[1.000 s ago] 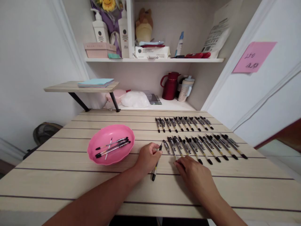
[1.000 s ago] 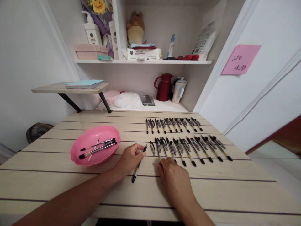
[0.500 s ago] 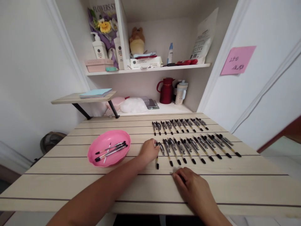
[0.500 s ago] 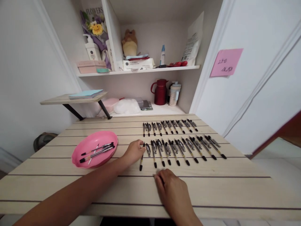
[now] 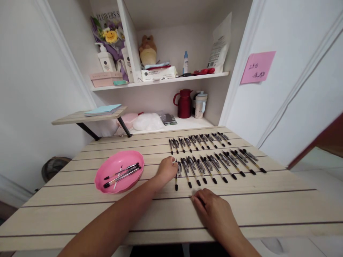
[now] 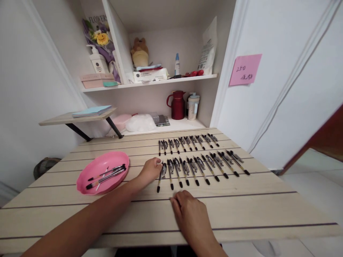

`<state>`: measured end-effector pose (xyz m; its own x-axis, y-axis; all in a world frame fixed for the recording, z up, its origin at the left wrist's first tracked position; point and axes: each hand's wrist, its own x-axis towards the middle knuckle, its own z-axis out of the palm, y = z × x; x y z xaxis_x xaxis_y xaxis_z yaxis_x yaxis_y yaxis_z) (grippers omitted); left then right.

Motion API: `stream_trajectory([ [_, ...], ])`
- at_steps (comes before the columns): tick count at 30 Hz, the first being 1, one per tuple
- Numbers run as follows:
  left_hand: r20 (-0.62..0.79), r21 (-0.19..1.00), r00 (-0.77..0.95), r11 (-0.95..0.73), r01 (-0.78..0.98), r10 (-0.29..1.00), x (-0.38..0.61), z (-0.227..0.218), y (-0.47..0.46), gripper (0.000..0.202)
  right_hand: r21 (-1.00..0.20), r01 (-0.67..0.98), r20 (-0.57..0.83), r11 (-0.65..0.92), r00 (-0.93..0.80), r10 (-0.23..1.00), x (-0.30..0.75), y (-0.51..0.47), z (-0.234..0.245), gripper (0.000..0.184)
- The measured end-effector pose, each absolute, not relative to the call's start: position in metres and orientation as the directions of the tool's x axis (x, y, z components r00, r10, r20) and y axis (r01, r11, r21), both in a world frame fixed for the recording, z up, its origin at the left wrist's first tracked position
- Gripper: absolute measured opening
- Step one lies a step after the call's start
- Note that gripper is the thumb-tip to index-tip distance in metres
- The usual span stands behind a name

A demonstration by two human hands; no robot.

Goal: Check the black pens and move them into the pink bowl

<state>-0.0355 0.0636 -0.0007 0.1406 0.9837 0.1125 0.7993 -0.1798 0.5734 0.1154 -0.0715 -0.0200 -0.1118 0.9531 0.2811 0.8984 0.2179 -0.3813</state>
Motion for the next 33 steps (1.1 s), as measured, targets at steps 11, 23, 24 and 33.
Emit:
stream_trajectory([
  [11, 0.125, 0.526, 0.277, -0.300, 0.796, 0.953, -0.048, 0.007, 0.041, 0.014, -0.409, 0.890, 0.255, 0.202, -0.101, 0.962, 0.115, -0.072, -0.018, 0.024],
  [23, 0.125, 0.332, 0.343, -0.365, 0.870, 0.931, -0.044, 0.009, 0.023, 0.015, -0.346, 0.915, 0.274, 0.210, -0.115, 0.955, 0.112, -0.075, -0.016, 0.024],
  [24, 0.119, 0.320, 0.346, -0.365, 0.874, 0.931, -0.043, 0.008, 0.023, 0.015, -0.344, 0.915, 0.277, 0.212, -0.117, 0.954, 0.112, -0.075, -0.016, 0.024],
  [33, 0.089, 0.255, 0.380, -0.390, 0.885, 0.921, -0.042, 0.011, 0.024, 0.017, -0.339, 0.915, 0.293, 0.218, -0.117, 0.949, 0.112, -0.073, -0.017, 0.022],
])
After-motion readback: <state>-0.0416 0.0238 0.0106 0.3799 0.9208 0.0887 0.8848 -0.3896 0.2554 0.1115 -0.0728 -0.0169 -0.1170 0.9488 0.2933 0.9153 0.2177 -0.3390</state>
